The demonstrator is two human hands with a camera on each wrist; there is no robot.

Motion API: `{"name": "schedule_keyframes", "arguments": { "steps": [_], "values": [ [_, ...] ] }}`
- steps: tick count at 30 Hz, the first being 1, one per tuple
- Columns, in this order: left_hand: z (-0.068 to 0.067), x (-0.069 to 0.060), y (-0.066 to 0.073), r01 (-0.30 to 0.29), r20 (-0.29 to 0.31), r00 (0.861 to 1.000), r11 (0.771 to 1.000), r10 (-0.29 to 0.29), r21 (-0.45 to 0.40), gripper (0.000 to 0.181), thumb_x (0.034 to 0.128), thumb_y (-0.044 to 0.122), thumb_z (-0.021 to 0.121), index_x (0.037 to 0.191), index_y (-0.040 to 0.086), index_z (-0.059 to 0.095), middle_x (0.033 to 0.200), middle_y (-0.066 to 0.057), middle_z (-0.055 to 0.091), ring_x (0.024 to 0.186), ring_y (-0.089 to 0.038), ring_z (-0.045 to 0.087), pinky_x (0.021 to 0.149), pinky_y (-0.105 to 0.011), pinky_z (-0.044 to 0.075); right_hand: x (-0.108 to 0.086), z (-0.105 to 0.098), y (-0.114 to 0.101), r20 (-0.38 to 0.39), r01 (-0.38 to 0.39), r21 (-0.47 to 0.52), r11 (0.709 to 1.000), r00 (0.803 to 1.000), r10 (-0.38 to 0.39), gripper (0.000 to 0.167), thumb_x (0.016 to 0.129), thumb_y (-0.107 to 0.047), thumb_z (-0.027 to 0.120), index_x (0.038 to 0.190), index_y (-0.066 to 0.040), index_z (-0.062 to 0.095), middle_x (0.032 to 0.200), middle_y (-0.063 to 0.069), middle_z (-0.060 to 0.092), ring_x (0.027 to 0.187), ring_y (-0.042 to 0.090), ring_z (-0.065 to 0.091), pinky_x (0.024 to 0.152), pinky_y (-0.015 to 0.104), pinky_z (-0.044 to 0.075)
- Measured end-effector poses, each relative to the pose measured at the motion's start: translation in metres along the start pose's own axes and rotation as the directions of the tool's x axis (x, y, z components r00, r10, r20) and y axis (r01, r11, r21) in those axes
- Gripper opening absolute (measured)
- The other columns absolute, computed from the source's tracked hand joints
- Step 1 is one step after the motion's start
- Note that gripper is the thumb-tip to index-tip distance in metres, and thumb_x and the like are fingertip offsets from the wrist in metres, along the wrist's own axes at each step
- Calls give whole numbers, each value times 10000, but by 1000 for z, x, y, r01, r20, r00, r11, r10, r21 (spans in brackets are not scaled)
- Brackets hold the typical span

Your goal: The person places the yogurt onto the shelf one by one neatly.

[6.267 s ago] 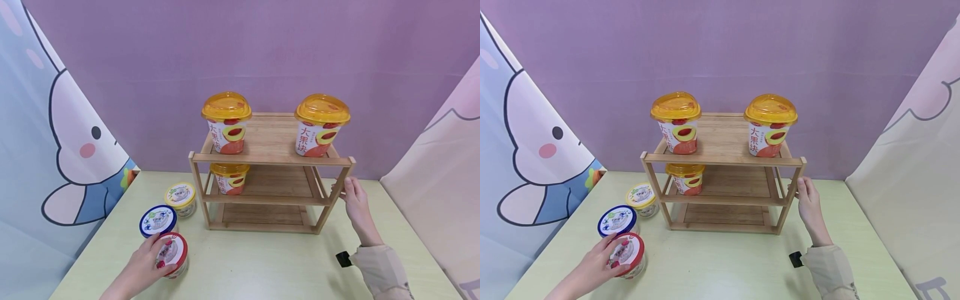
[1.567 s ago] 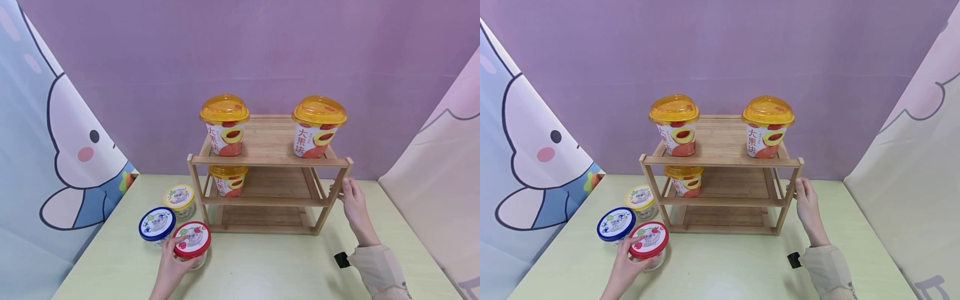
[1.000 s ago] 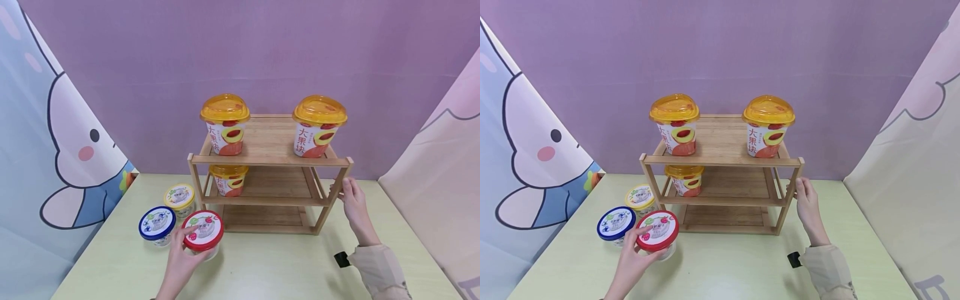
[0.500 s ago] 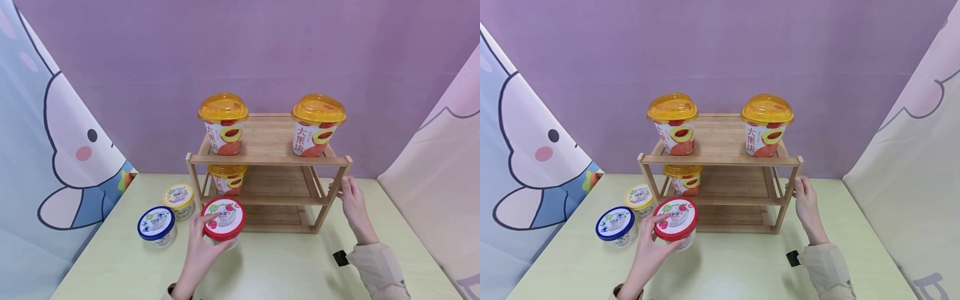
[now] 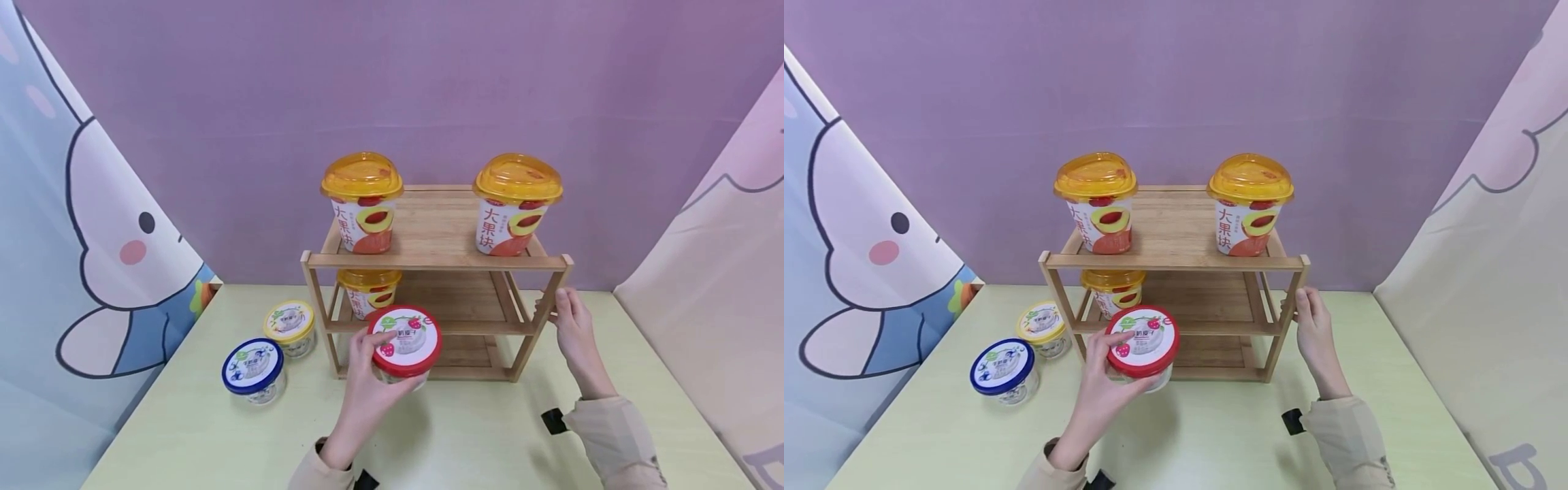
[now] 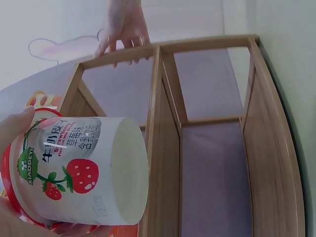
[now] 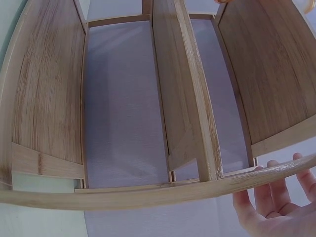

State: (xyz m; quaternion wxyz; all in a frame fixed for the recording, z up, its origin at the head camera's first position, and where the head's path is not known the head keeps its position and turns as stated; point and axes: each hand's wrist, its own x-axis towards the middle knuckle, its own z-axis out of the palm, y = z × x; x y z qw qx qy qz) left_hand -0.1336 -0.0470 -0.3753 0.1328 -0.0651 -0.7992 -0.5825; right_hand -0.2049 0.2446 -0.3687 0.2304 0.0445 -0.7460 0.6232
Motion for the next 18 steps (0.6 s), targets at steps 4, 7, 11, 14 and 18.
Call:
{"name": "schedule_keyframes", "arguments": {
  "steps": [4, 7, 11, 14, 18],
  "values": [
    [11, 3, 7, 11, 42, 999, 998, -9, -54, 593, 627, 252, 803, 1124, 197, 484, 1257, -89, 297, 1183, -309, 314, 905, -457, 400, -1, 1, -1, 5, 11, 10, 1000, 1000, -11, 189, 959, -261, 329, 917, -258, 513, 800, -101, 571, 757, 7, 553, 694, 111, 453],
    [20, 5, 11, 4, 65, 998, 998, 0, -69, 595, 628, 257, 802, 1127, 198, 481, 1264, -83, 287, 1186, -309, 312, 911, -453, 396, 0, 0, -1, 6, 14, 18, 1000, 1000, -14, 191, 959, -260, 330, 919, -258, 516, 805, -99, 569, 759, 10, 553, 696, 111, 453],
    [30, 8, 16, -19, 88, 996, 998, 25, -63, 605, 636, 266, 796, 1141, 190, 470, 1270, -83, 281, 1185, -306, 320, 905, -444, 404, 1, 0, 1, 5, 17, 8, 1000, 1000, -17, 200, 956, -285, 331, 934, -215, 516, 802, -93, 571, 754, 11, 554, 696, 111, 454],
    [37, 11, 18, -24, 104, 994, 998, 30, -66, 612, 646, 272, 789, 1154, 185, 459, 1270, -79, 279, 1187, -296, 317, 905, -438, 407, 1, 0, 2, 4, 18, -4, 1000, 1000, -18, 201, 956, -291, 328, 940, -210, 511, 804, -90, 571, 752, 10, 553, 696, 109, 453],
    [45, 15, 22, 2, 123, 992, 997, 8, -83, 627, 645, 285, 788, 1167, 213, 447, 1285, -47, 265, 1199, -265, 302, 917, -421, 400, 1, 0, 2, 2, 20, 1, 1000, 1000, -20, 187, 956, -289, 330, 933, -241, 508, 810, -78, 569, 753, 13, 553, 694, 109, 453]
  ]
}}
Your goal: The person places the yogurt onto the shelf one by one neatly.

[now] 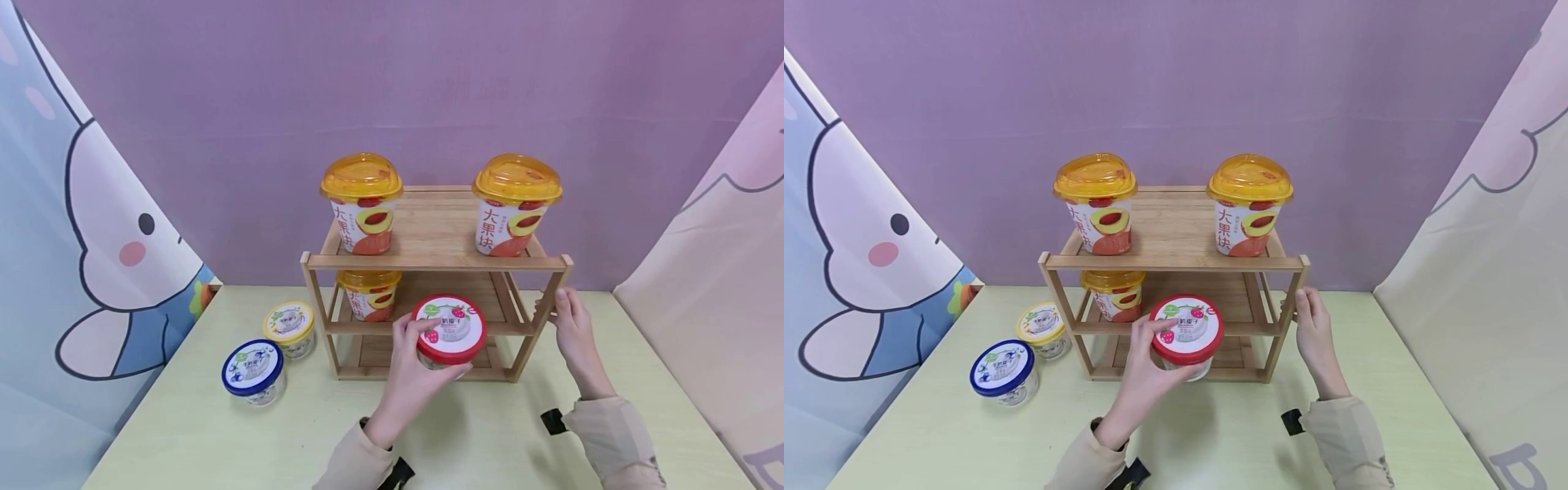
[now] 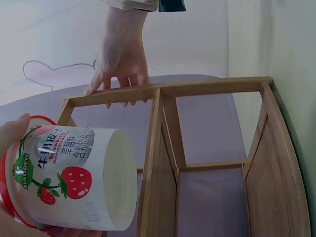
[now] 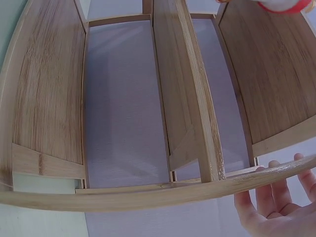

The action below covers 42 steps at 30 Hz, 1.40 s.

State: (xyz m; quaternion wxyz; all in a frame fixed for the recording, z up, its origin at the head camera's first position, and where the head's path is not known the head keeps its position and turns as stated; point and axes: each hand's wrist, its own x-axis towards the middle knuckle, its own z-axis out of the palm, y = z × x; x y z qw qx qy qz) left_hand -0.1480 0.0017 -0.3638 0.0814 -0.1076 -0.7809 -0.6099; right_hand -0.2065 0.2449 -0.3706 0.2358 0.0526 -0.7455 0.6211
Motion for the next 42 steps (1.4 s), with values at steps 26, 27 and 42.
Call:
{"name": "schedule_keyframes", "arguments": {
  "steps": [26, 27, 42],
  "values": [
    [42, 42, 2, 7, 60, 998, 1000, -5, -27, 643, 674, 312, 764, 1203, 269, 402, 1277, -17, 277, 1182, -211, 337, 880, -356, 436, 0, 1, -1, -19, -4, 18, 1000, 1000, 4, 180, 958, -252, 342, 912, -255, 516, 797, -71, 569, 733, 13, 553, 688, 112, 456],
    [43, 43, 2, 11, 63, 998, 1000, -9, -28, 640, 676, 317, 761, 1202, 267, 400, 1283, -21, 273, 1184, -214, 336, 883, -360, 434, 0, 1, -1, -23, -4, 16, 1000, 1000, 4, 182, 958, -248, 343, 909, -261, 518, 796, -71, 569, 729, 14, 553, 684, 113, 457],
    [54, 68, 1, -56, 38, 998, 998, 56, 2, 667, 678, 334, 755, 1222, 199, 395, 1298, -45, 266, 1167, -192, 352, 928, -342, 397, 0, 1, -1, -26, -10, -39, 999, 1000, 9, 203, 962, -247, 326, 946, -147, 501, 775, -100, 554, 728, 6, 547, 683, 107, 452]
  ]
}}
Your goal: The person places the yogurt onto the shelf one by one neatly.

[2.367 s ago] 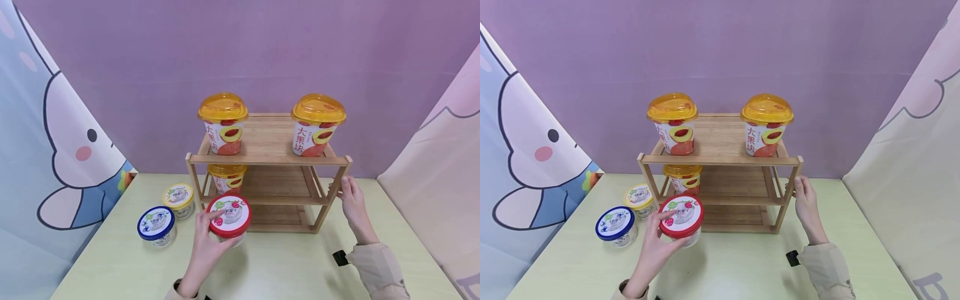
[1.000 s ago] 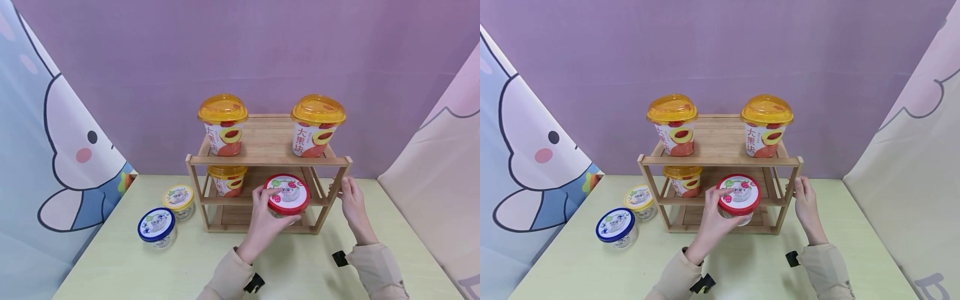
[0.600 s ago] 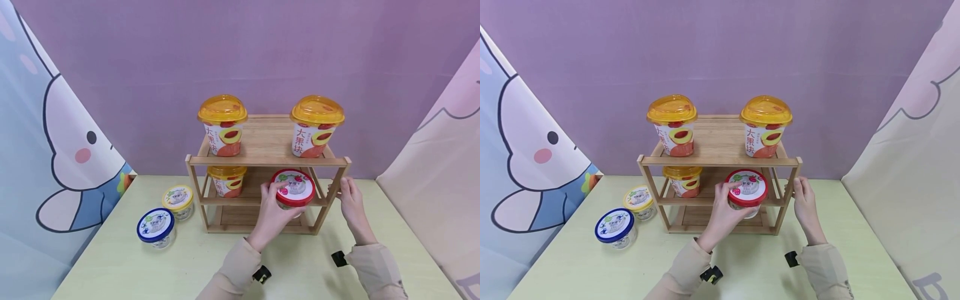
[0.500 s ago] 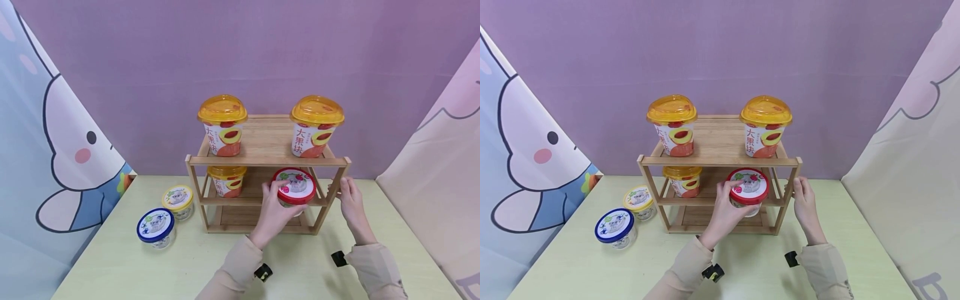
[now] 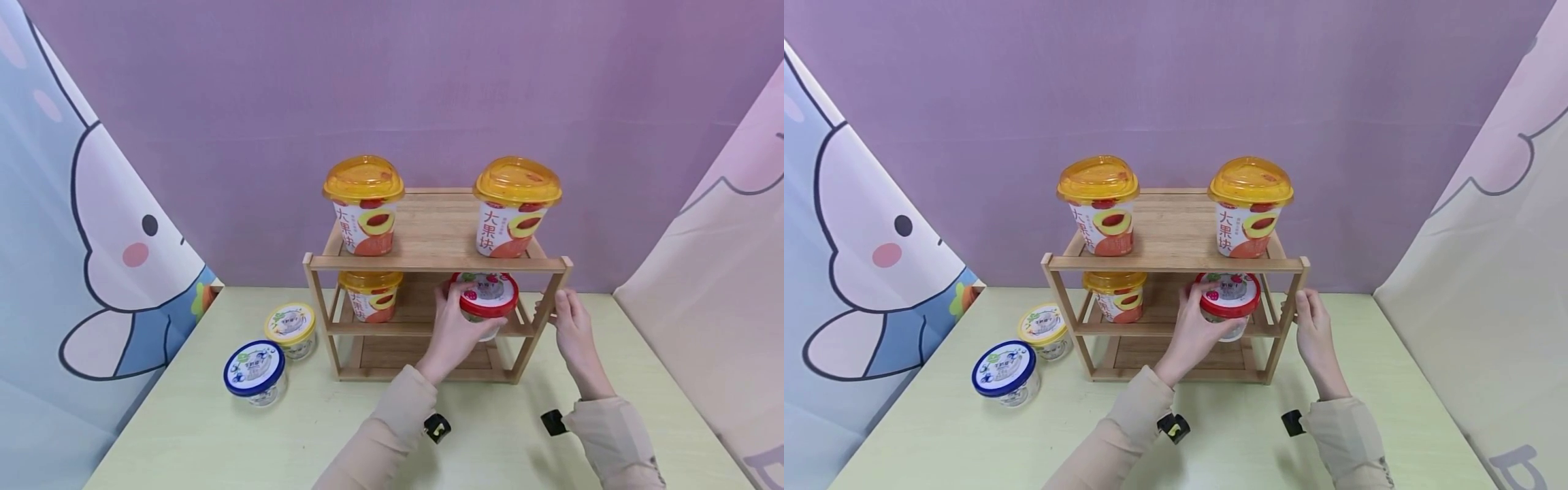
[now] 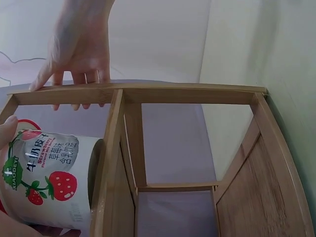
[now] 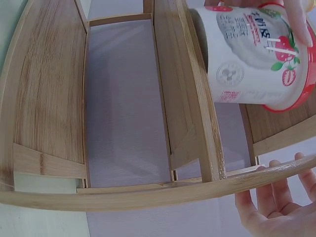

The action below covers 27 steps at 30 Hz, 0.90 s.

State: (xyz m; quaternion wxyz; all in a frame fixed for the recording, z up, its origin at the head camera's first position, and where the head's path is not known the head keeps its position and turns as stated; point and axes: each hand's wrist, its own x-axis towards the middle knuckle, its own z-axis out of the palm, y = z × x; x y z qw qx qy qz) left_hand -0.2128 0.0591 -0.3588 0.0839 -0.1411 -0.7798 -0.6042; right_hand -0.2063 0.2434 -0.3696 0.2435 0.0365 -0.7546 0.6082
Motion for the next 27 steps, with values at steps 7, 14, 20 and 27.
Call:
{"name": "schedule_keyframes", "arguments": {
  "steps": [7, 14, 20, 27],
  "values": [
    [4, 10, -1, -35, -16, 999, 999, 35, 7, 684, 682, 316, 757, 1243, 206, 382, 1295, -38, 281, 1165, -186, 344, 919, -337, 404, 0, 0, -1, -4, -1, 43, 999, 1000, 2, 176, 959, -236, 343, 922, -221, 514, 785, -70, 568, 723, 11, 549, 681, 110, 454],
    [6, 18, -3, -10, -9, 1000, 1000, 10, 3, 720, 695, 317, 746, 1280, 273, 330, 1322, -26, 273, 1201, -176, 302, 915, -322, 404, 0, 0, 1, 5, 8, 26, 1000, 1000, -8, 177, 958, -270, 336, 919, -252, 508, 797, -66, 556, 734, 9, 547, 691, 108, 453],
    [7, 25, -7, -50, -12, 999, 999, 51, 14, 818, 704, 300, 743, 1351, 290, 244, 1377, -11, 255, 1256, -210, 246, 952, -362, 368, 1, -1, 3, 14, 20, 29, 999, 1000, -21, 185, 956, -286, 332, 927, -236, 508, 814, -54, 552, 742, 10, 548, 697, 108, 454],
    [7, 30, -9, -51, -18, 999, 999, 51, 1, 849, 705, 301, 742, 1373, 294, 218, 1396, -1, 223, 1275, -180, 225, 981, -361, 332, -1, -1, 2, 26, 23, 26, 999, 999, -24, 277, 960, -273, 324, 967, -56, 496, 805, -79, 552, 748, 10, 546, 703, 107, 450]
  ]
}}
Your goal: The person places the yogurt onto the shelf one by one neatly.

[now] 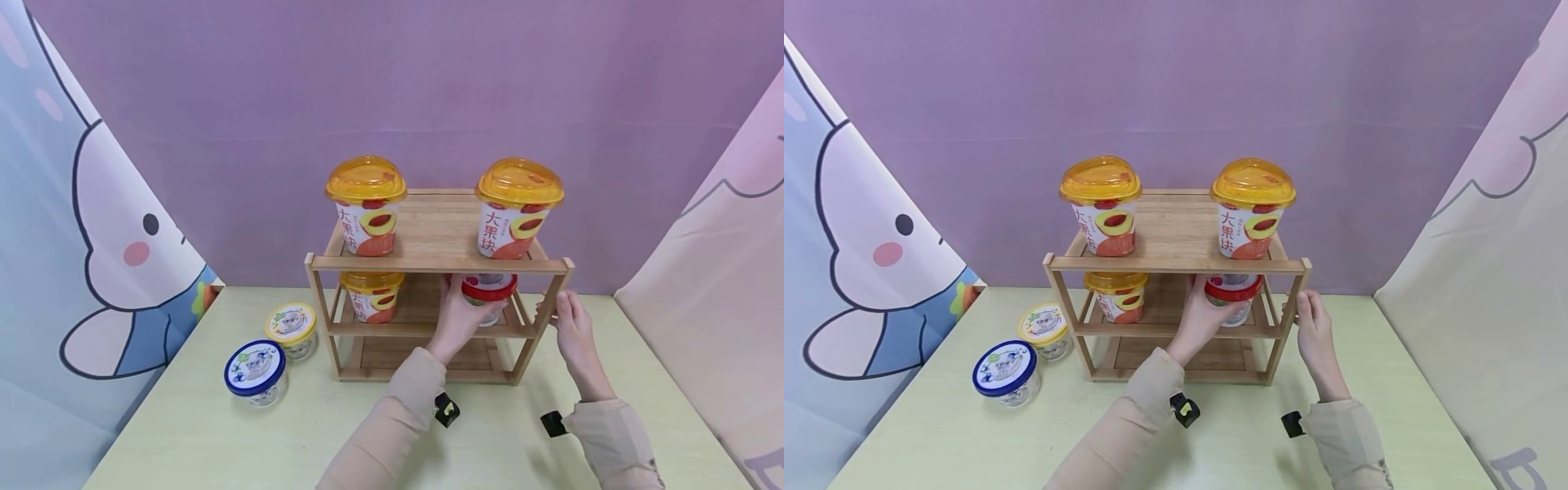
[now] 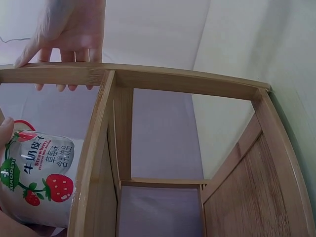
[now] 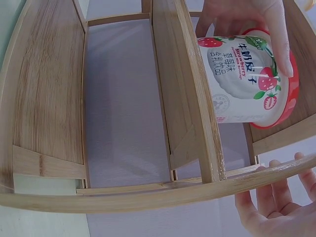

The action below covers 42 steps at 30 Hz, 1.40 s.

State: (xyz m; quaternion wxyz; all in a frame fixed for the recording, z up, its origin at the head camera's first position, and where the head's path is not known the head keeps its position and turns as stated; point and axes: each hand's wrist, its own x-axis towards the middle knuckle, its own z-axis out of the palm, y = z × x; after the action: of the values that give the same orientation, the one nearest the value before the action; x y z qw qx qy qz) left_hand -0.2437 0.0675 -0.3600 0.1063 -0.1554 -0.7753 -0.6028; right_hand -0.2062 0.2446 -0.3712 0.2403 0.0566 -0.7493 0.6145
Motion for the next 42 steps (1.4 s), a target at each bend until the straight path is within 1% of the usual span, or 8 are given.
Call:
{"name": "schedule_keyframes", "arguments": {
  "steps": [2, 4, 9, 15, 20, 28, 34, 42],
  "values": [
    [0, 0, 0, 2, 2, 1000, 1000, -2, 0, 850, 704, 299, 743, 1374, 288, 219, 1396, 0, 225, 1277, -180, 222, 987, -365, 326, 0, 0, 0, -1, 1, -2, 1000, 1000, -1, 284, 960, -271, 323, 968, -46, 495, 808, -77, 549, 748, 10, 546, 701, 105, 451],
    [0, 1, 0, 6, 2, 1000, 1000, -6, -6, 850, 705, 296, 743, 1374, 285, 219, 1392, 0, 229, 1277, -181, 224, 990, -370, 322, 0, 0, 0, -6, -7, -10, 1000, 1000, 7, 243, 959, -276, 325, 947, -108, 500, 804, -86, 550, 748, 6, 545, 699, 105, 450],
    [1, 1, 0, 5, 7, 1000, 1000, -5, -21, 857, 706, 290, 742, 1376, 299, 207, 1386, -7, 221, 1264, -174, 244, 991, -371, 321, -1, 1, -1, -23, -23, -33, 999, 999, 22, 195, 960, -281, 325, 920, -190, 492, 773, -129, 554, 739, -13, 543, 691, 101, 444],
    [1, -1, -2, -6, 24, 1000, 1000, 6, -18, 850, 713, 294, 736, 1372, 329, 201, 1386, -5, 205, 1255, -158, 251, 985, -358, 330, 0, 1, -1, -31, -22, -16, 1000, 999, 22, 184, 961, -250, 332, 900, -190, 494, 771, -128, 563, 733, -12, 545, 686, 101, 447],
    [-2, -4, -2, 7, 48, 999, 999, -4, -52, 860, 719, 281, 733, 1365, 374, 172, 1372, 12, 196, 1236, -133, 265, 978, -341, 339, 0, 2, 0, -32, -24, -17, 1000, 999, 23, 187, 961, -246, 333, 898, -172, 493, 764, -124, 560, 732, -9, 545, 688, 101, 449],
    [-10, -14, -2, -24, 43, 999, 1000, 24, -8, 783, 709, 245, 745, 1332, 272, 272, 1326, 0, 232, 1191, -143, 299, 957, -354, 362, -1, 2, -1, -27, -27, -28, 999, 999, 26, 204, 962, -256, 324, 914, -145, 488, 782, -117, 556, 738, -8, 544, 694, 101, 448],
    [-17, -27, 0, -33, 36, 999, 999, 34, -27, 744, 735, 223, 724, 1326, 266, 274, 1332, 9, 218, 1216, -154, 265, 994, -395, 315, 0, 2, -1, -32, -21, -20, 1000, 999, 21, 189, 963, -244, 327, 908, -169, 491, 771, -116, 556, 732, -9, 548, 694, 99, 448],
    [-27, -45, 5, -56, 39, 998, 996, 54, 76, 693, 735, 260, 718, 1298, 180, 323, 1353, -68, 222, 1225, -229, 303, 993, -396, 317, 0, 1, -1, -23, -9, -18, 1000, 1000, 9, 196, 964, -246, 321, 913, -148, 483, 786, -117, 552, 747, -10, 543, 701, 96, 445]
  ]
}}
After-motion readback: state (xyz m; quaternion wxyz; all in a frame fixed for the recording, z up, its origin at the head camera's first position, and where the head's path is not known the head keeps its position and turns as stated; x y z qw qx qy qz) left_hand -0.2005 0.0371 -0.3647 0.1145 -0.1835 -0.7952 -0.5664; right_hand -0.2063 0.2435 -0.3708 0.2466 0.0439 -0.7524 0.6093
